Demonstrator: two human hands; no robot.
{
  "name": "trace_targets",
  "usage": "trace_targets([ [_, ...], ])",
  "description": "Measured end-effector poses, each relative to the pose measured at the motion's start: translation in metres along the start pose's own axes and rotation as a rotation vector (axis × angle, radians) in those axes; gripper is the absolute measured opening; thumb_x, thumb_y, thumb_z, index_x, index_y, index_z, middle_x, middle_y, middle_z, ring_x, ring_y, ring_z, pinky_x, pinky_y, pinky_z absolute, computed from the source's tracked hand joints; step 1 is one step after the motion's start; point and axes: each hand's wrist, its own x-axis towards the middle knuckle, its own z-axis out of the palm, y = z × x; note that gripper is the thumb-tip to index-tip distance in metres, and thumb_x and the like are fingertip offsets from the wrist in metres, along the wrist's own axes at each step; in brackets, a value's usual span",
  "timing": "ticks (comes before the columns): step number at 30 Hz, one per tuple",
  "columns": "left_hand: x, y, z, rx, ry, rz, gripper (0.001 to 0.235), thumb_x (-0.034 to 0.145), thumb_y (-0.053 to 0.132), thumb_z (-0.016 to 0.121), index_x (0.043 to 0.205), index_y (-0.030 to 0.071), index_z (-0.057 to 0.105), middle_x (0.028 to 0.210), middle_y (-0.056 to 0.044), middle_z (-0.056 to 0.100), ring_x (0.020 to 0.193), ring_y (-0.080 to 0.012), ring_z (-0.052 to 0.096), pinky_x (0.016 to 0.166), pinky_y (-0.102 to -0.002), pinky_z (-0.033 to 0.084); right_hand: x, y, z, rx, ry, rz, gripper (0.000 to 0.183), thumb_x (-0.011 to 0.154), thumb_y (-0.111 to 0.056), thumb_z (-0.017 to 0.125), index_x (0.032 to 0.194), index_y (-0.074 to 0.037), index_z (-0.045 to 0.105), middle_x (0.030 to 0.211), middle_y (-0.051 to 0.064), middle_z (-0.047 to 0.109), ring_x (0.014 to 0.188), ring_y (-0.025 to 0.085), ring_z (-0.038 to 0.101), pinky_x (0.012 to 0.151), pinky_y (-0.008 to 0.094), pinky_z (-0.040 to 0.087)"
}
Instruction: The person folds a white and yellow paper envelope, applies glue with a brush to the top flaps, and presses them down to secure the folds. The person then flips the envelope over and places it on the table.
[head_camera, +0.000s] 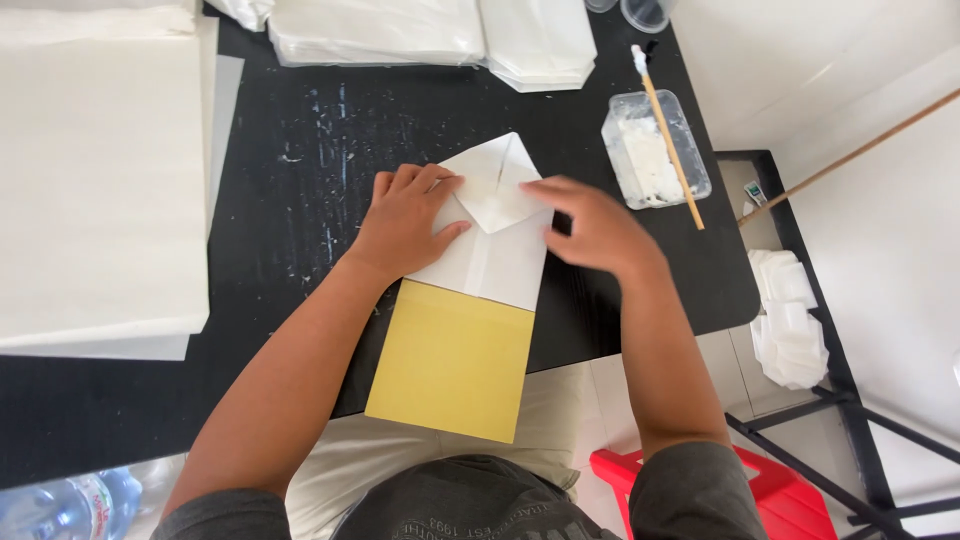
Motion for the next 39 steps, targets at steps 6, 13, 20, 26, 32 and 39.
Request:
trace_targets([
  [6, 0.001, -0.01, 0.002, 0.132, 0.033, -0.059, 0.046, 0.097, 0.043, 0.065, 0.137, 0.022, 0.066, 0.128, -0.003, 0.055, 0.127, -0.0242, 0.047, 0.105, -0.042, 0.03, 0.025, 0.022, 0.04, -0.036, -0.129, -0.033, 0.064, 0.093, -0.006, 0.054, 0.156, -0.007, 0.046, 0.166, 0.016, 0.035, 0.153, 0.039, 0.026, 0.125, 0.05, 0.023],
  [13, 0.004, -0.026, -0.003, 0.134, 0.043, -0.115, 0.042, 0.096, 0.034, 0.064, 0.136, 0.02, 0.067, 0.131, -0.004, 0.058, 0.128, -0.0245, 0.051, 0.104, -0.042, 0.036, 0.081, 0.04, 0.058, -0.021, -0.096, -0.19, 0.063, 0.091, -0.007, 0.059, 0.153, -0.009, 0.051, 0.163, 0.013, 0.042, 0.152, 0.036, 0.029, 0.125, 0.049, 0.024],
  [20, 0.004, -0.049, -0.013, -0.083, 0.172, -0.216, 0.036, 0.092, 0.024, 0.072, 0.126, 0.015, 0.073, 0.12, -0.007, 0.064, 0.124, -0.0265, 0.056, 0.107, -0.045, 0.034, 0.129, 0.036, 0.081, 0.034, 0.068, -0.262, 0.047, 0.085, -0.019, 0.08, 0.131, -0.015, 0.071, 0.138, 0.004, 0.065, 0.138, 0.031, 0.052, 0.119, 0.045, 0.036],
  [26, 0.01, -0.062, -0.004, -0.277, 0.286, -0.232, 0.03, 0.092, 0.024, 0.075, 0.121, 0.016, 0.074, 0.113, -0.002, 0.068, 0.112, -0.025, 0.06, 0.099, -0.045, 0.034, 0.128, 0.035, 0.083, 0.072, 0.161, -0.282, 0.039, 0.095, -0.017, 0.074, 0.132, -0.007, 0.068, 0.125, 0.007, 0.065, 0.123, 0.026, 0.062, 0.106, 0.038, 0.049],
  [32, 0.016, -0.07, 0.004, -0.215, 0.384, -0.192, 0.032, 0.093, 0.019, 0.078, 0.125, 0.016, 0.071, 0.104, 0.0, 0.071, 0.097, -0.0239, 0.062, 0.089, -0.044, 0.039, 0.129, 0.036, 0.084, 0.08, 0.208, -0.281, 0.036, 0.103, -0.013, 0.065, 0.138, -0.005, 0.062, 0.124, 0.006, 0.055, 0.117, 0.021, 0.059, 0.102, 0.034, 0.048],
  [39, 0.019, -0.074, 0.019, 0.272, 0.504, -0.001, 0.032, 0.1, 0.015, 0.069, 0.127, 0.031, 0.076, 0.102, 0.001, 0.057, 0.086, -0.0254, 0.051, 0.076, -0.042, 0.039, 0.128, 0.033, 0.085, 0.033, 0.243, -0.367, 0.021, 0.102, -0.007, 0.066, 0.122, -0.003, 0.07, 0.121, 0.009, 0.053, 0.116, 0.024, 0.058, 0.102, 0.037, 0.049],
])
